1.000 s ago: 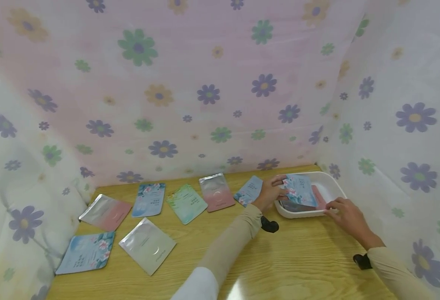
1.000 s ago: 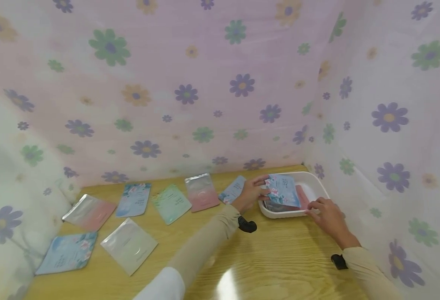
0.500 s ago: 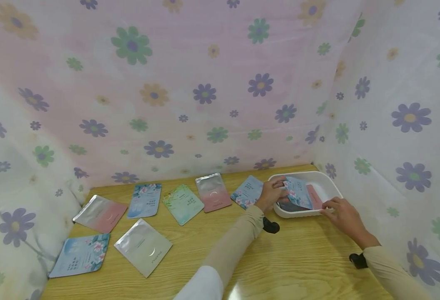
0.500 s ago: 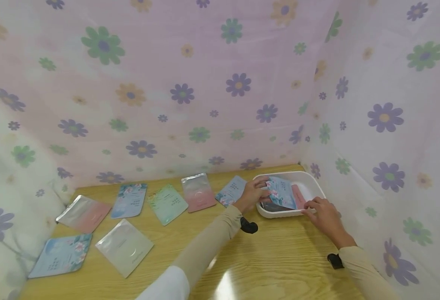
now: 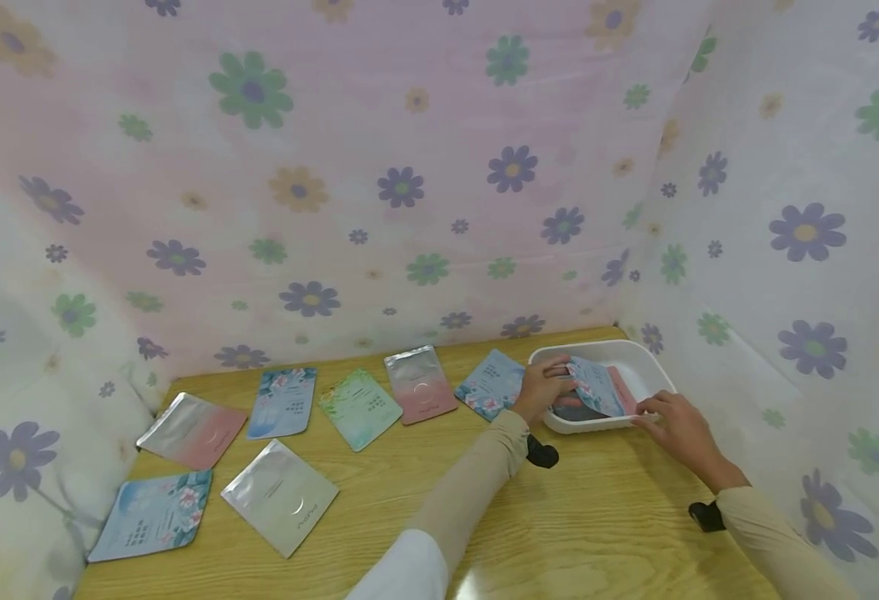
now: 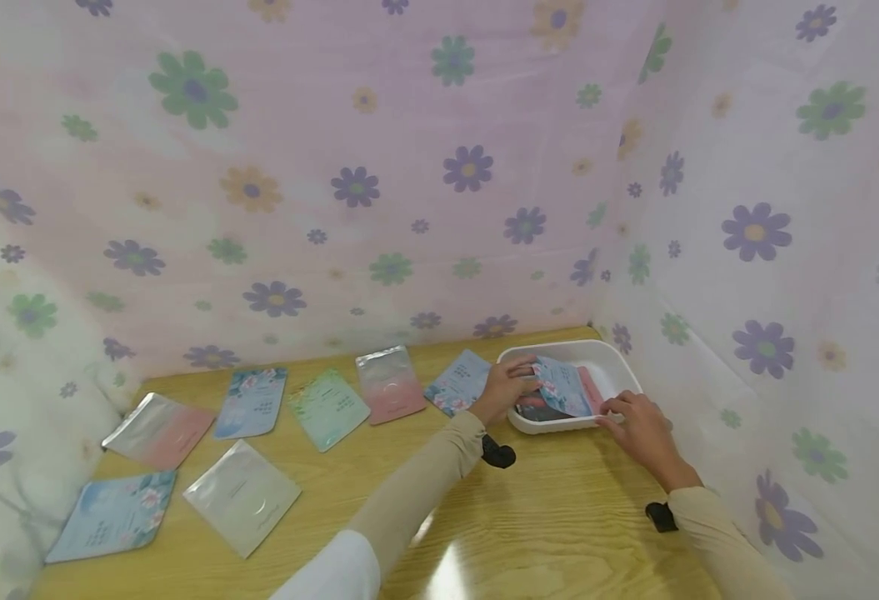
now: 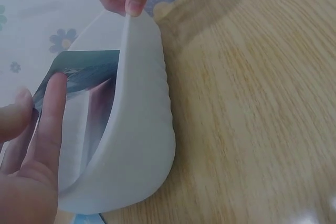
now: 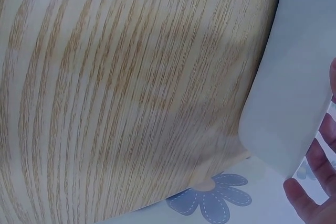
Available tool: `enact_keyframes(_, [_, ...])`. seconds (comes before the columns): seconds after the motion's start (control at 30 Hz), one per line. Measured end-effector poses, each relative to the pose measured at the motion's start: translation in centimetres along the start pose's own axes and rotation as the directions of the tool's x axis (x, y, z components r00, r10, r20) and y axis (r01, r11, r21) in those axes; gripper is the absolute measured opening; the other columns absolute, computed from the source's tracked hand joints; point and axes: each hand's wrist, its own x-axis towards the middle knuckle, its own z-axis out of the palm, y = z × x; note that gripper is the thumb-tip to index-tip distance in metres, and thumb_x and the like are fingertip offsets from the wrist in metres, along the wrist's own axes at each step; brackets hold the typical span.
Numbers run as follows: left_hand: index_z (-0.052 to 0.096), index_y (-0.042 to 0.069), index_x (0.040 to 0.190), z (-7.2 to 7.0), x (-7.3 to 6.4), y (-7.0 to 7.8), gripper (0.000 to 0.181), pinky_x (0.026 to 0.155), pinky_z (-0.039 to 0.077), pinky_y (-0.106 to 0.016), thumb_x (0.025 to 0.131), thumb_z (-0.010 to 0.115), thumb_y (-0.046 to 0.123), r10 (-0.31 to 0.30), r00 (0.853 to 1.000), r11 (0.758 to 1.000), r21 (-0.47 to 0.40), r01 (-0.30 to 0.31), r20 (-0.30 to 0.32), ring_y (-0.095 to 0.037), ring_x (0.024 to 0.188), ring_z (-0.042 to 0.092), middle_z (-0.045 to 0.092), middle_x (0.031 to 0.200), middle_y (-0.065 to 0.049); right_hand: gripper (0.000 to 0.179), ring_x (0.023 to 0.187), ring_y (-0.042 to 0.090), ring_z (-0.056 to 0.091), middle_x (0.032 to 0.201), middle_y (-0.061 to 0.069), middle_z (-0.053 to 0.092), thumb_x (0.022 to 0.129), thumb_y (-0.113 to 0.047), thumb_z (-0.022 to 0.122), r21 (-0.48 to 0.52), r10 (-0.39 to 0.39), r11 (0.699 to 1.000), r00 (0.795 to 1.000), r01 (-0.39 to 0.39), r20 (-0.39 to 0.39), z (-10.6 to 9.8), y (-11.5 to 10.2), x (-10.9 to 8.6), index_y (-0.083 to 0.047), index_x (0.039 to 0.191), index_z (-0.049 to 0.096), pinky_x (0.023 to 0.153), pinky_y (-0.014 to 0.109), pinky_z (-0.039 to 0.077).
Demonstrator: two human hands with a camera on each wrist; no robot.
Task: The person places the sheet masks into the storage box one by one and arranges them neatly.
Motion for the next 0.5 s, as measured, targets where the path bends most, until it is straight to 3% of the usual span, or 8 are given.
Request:
enact_keyframes(0.13, [0.055, -0.002, 0.129, 0.25, -0.26, 0.29, 0.044, 0.075, 0.052, -0.056, 0.086, 0.059, -0.012, 0.033, 0.998, 0.998, 0.057, -0.030, -0.048, -0.036, 0.093, 0.063, 0.058, 0.113, -0.022, 0.017, 0.068, 0.025, 0.052, 0.076, 0.006, 0.059, 0.066, -0.008, 0.083, 0.015, 0.029, 0.999, 1.000, -0.029, 0.005, -0.11, -0.19, 0.05, -0.009, 0.076, 0.069, 0.055, 0.038, 0.042])
enact_keyframes(0.2, [0.058, -0.003, 0.126, 0.32, -0.23, 0.31, 0.043, 0.067, 0.055, -0.050, 0.085, 0.061, -0.012, 0.055, 0.995, 0.990, 0.131, -0.044, -0.081, -0.037, 0.087, 0.064, 0.060, 0.108, -0.022, 0.016, 0.068, 0.026, 0.052, 0.077, 0.006, 0.059, 0.067, -0.008, 0.083, 0.024, 0.036, 0.999, 0.999, -0.037, 0.009, -0.18, -0.31, 0.11, -0.009, 0.077, 0.069, 0.055, 0.038, 0.042])
enact_keyframes(0.27, [0.061, -0.003, 0.121, 0.22, 0.10, -0.08, 0.040, 0.058, 0.057, -0.041, 0.083, 0.065, -0.011, 0.097, 0.990, 0.964, 0.258, -0.068, -0.103, -0.032, 0.074, 0.066, 0.063, 0.098, -0.017, 0.016, 0.068, 0.025, 0.052, 0.077, 0.006, 0.059, 0.067, -0.008, 0.083, 0.024, 0.040, 0.999, 0.999, -0.040, 0.012, -0.24, -0.41, 0.14, -0.009, 0.077, 0.070, 0.055, 0.038, 0.042])
enact_keyframes(0.4, [0.065, -0.003, 0.114, 0.04, 0.50, -0.64, 0.033, 0.046, 0.052, -0.026, 0.082, 0.069, -0.006, 0.198, 0.977, 0.830, 0.545, -0.122, -0.082, -0.017, 0.051, 0.061, 0.062, 0.082, -0.008, 0.017, 0.069, 0.025, 0.052, 0.076, 0.004, 0.059, 0.067, -0.009, 0.083, 0.023, 0.036, 0.999, 0.999, -0.037, 0.009, -0.23, -0.40, 0.01, -0.010, 0.077, 0.070, 0.056, 0.039, 0.043])
enact_keyframes(0.47, [0.065, -0.004, 0.113, 0.08, 0.42, -0.65, 0.030, 0.042, 0.049, -0.021, 0.083, 0.068, -0.004, 0.238, 0.970, 0.759, 0.634, -0.150, -0.055, -0.008, 0.046, 0.056, 0.062, 0.078, -0.006, 0.017, 0.069, 0.025, 0.053, 0.076, 0.004, 0.059, 0.066, -0.009, 0.083, 0.025, 0.029, 0.999, 1.000, -0.029, 0.003, -0.23, -0.40, -0.05, -0.010, 0.077, 0.070, 0.056, 0.040, 0.043])
enact_keyframes(0.5, [0.065, -0.005, 0.113, 0.17, 0.28, -0.47, 0.030, 0.041, 0.048, -0.021, 0.083, 0.067, -0.004, 0.250, 0.967, 0.735, 0.659, -0.160, -0.044, -0.007, 0.045, 0.055, 0.063, 0.078, -0.007, 0.018, 0.069, 0.025, 0.053, 0.076, 0.004, 0.059, 0.066, -0.009, 0.083, 0.027, 0.026, 0.999, 1.000, -0.026, 0.000, -0.24, -0.39, -0.08, -0.010, 0.077, 0.070, 0.056, 0.040, 0.043])
